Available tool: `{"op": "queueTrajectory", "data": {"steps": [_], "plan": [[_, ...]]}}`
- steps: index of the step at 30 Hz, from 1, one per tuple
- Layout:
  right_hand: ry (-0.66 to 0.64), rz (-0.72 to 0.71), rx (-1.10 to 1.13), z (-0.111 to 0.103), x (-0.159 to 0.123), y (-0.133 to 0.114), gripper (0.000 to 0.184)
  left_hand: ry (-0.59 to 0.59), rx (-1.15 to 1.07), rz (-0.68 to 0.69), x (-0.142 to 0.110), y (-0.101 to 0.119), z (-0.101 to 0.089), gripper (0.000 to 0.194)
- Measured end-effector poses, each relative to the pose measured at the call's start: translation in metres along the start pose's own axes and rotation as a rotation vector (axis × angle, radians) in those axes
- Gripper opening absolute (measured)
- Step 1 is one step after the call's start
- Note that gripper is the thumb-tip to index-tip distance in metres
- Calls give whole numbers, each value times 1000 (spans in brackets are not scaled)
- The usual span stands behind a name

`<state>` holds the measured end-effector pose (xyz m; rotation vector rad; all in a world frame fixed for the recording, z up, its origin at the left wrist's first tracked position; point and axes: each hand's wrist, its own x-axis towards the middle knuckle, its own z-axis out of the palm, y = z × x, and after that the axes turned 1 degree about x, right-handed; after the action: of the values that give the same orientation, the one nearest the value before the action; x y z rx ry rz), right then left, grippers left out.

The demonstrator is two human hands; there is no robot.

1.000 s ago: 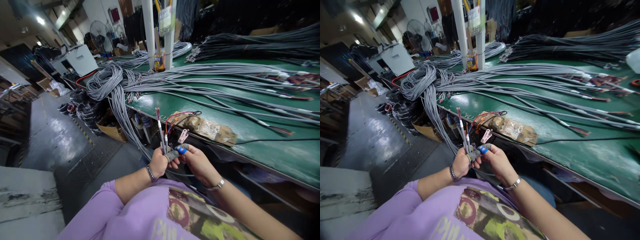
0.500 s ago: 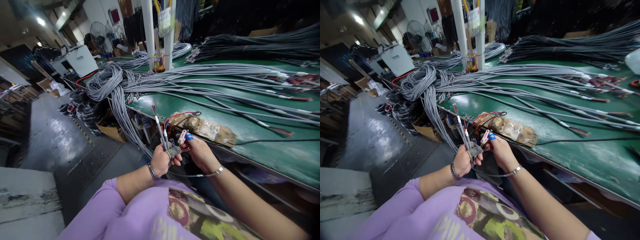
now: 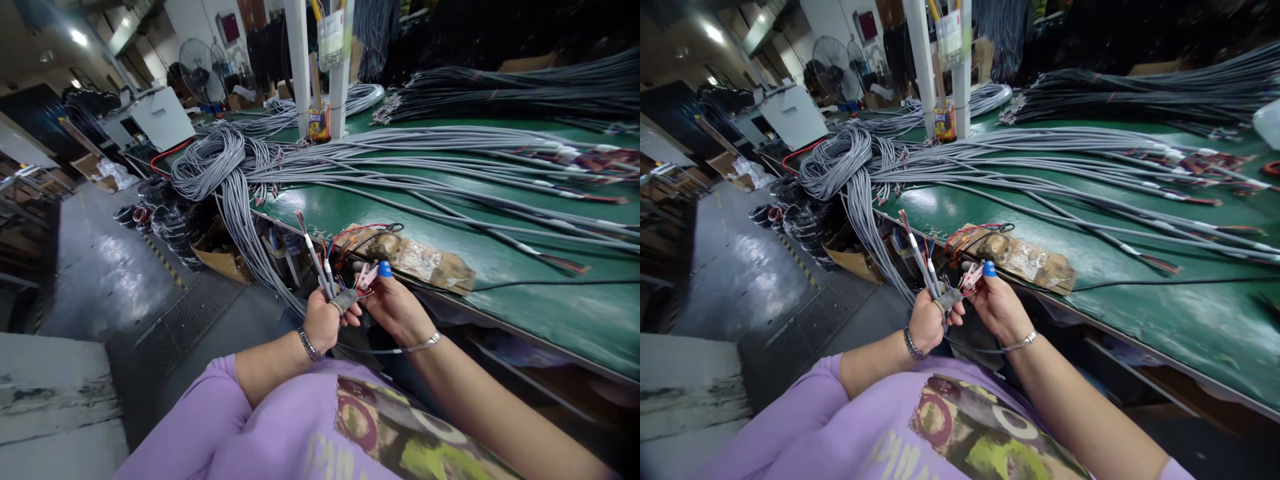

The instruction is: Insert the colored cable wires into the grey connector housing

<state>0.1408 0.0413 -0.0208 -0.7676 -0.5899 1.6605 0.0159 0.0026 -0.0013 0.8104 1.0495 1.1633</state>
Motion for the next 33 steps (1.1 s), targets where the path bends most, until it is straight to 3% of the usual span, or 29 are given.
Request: {"op": "queueTrajectory", "data": {"steps": [6,15,25,29,33], "plan": [[146,-12,155,6,2,2,31,13,44,-8,-1,-5,1,31],[165,5,172,9,-1,2,35,8,67,-16,1,-6,2,33],[-5,109,20,6,-16,-9,45,-1,51,35,-7,0,-4,38],[-121,214,-49,0,-28,-11,47,-25,46,36,-9,-3,-9,40],[-239,221,-142,3,-40,-12,34,-43,76,14,-10,-7,-12,39]]}}
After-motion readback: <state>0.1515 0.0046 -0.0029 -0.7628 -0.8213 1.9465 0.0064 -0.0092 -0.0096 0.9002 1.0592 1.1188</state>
